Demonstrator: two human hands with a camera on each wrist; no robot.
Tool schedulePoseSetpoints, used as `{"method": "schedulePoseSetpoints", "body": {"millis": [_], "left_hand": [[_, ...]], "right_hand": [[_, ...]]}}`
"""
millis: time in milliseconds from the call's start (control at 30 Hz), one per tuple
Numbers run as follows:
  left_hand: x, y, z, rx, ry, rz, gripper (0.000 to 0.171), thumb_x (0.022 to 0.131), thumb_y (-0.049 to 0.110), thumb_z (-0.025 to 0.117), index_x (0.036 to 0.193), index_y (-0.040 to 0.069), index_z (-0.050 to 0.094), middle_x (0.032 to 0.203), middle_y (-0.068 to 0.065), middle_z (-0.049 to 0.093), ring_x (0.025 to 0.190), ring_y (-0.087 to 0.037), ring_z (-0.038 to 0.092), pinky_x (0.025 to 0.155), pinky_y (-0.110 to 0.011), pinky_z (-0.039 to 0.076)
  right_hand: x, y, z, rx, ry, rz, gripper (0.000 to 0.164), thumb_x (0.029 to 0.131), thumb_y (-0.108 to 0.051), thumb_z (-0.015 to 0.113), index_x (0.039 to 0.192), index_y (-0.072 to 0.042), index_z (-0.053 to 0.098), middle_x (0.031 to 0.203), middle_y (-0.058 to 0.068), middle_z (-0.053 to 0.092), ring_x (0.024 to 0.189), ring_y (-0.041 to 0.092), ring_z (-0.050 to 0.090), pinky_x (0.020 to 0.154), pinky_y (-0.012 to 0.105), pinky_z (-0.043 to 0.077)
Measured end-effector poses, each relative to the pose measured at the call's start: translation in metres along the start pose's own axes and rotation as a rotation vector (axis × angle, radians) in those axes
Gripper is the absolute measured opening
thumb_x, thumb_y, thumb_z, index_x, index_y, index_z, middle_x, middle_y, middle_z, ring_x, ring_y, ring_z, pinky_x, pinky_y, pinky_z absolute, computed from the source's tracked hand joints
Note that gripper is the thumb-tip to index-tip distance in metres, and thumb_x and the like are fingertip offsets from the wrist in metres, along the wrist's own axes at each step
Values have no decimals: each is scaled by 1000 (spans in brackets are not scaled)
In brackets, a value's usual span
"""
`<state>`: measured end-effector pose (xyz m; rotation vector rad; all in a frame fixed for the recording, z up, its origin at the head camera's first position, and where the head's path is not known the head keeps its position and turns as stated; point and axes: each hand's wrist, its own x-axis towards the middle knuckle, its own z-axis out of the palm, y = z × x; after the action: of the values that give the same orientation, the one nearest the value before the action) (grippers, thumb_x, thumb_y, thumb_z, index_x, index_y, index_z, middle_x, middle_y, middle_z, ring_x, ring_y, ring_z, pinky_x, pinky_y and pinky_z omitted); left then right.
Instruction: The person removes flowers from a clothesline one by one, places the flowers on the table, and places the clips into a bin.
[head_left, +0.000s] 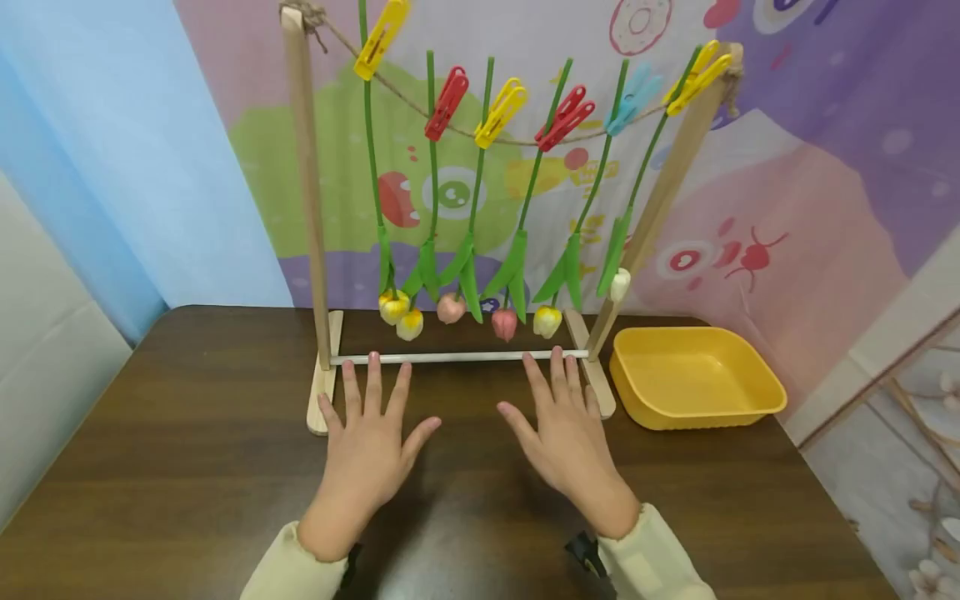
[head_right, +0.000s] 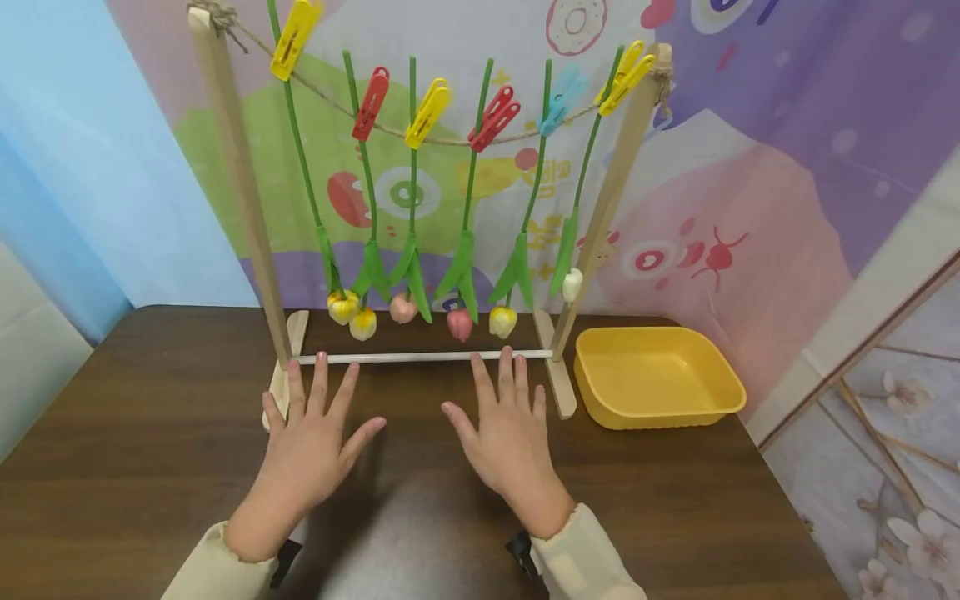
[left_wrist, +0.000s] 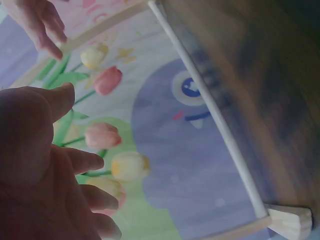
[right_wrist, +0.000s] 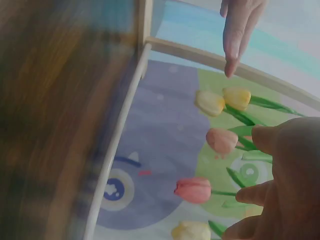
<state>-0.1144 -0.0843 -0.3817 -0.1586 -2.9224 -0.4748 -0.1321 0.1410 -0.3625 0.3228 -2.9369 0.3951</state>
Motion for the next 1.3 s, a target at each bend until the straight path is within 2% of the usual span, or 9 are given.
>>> {"method": "schedulePoseSetpoints", "body": {"millis": [200, 300, 433, 700, 833, 900, 1067, 1200, 1300], "left_hand": [[7, -17, -4, -49, -47, -33, 75, 93, 56, 43, 150, 15, 18, 155, -23, 3, 140, -48, -7, 102, -74, 5], [10, -27, -8, -71, -40, -39, 74, 94, 54, 43, 150, 13, 17, 154, -25, 5, 140, -49, -4, 101, -74, 8], [16, -44, -13, -123, 39, -51, 70, 95, 45, 48, 148, 8, 23, 152, -28, 14, 139, -52, 6, 100, -73, 16], [31, -80, -16, -346, 201, -161, 55, 93, 25, 53, 138, -1, 38, 142, -27, 37, 131, -47, 31, 95, -66, 31], [40, -95, -16, -468, 172, -212, 55, 94, 25, 51, 139, -3, 35, 139, -29, 38, 128, -45, 36, 101, -58, 31], [43, -100, -17, -518, 138, -229, 57, 95, 27, 50, 141, -3, 32, 141, -30, 35, 129, -46, 34, 103, -57, 30], [50, -110, -21, -599, 87, -243, 64, 96, 34, 47, 144, -2, 25, 145, -28, 31, 132, -47, 32, 103, -58, 31], [58, -113, -23, -621, 89, -225, 65, 96, 35, 48, 146, 0, 23, 147, -26, 31, 133, -46, 31, 103, -58, 32], [65, -113, -22, -635, 91, -207, 65, 96, 35, 49, 146, 2, 23, 147, -25, 31, 134, -45, 31, 104, -58, 32]], "right_hand": [[6, 23, -7, -8, 0, 6, 70, 93, -57, 40, 149, -16, 25, 154, 22, 15, 143, 38, 13, 107, 63, 21], [11, 39, -12, 77, 22, 14, 70, 94, -53, 43, 148, -12, 26, 153, 24, 17, 140, 41, 21, 106, 61, 25], [23, 56, -16, 263, 48, 49, 67, 95, -46, 47, 145, -5, 30, 150, 26, 25, 135, 42, 32, 106, 57, 29], [44, 81, -27, 583, 102, 268, 52, 95, -30, 52, 136, -2, 38, 132, 21, 49, 118, 35, 53, 97, 47, 43], [53, 93, -36, 649, 129, 346, 51, 95, -25, 51, 137, -2, 33, 130, 21, 49, 115, 35, 53, 90, 39, 46], [60, 102, -39, 670, 121, 365, 55, 95, -25, 49, 140, -2, 28, 131, 22, 48, 113, 34, 53, 83, 30, 46], [78, 120, -46, 717, 78, 399, 60, 97, -27, 46, 144, -2, 19, 131, 25, 46, 98, 24, 54, 77, 22, 46], [90, 127, -46, 722, 70, 396, 62, 97, -26, 47, 146, -1, 18, 132, 27, 46, 105, 30, 54, 82, 27, 47], [96, 130, -44, 731, 45, 374, 66, 96, -26, 47, 148, -2, 14, 137, 29, 42, 119, 38, 48, 93, 38, 45]]}}
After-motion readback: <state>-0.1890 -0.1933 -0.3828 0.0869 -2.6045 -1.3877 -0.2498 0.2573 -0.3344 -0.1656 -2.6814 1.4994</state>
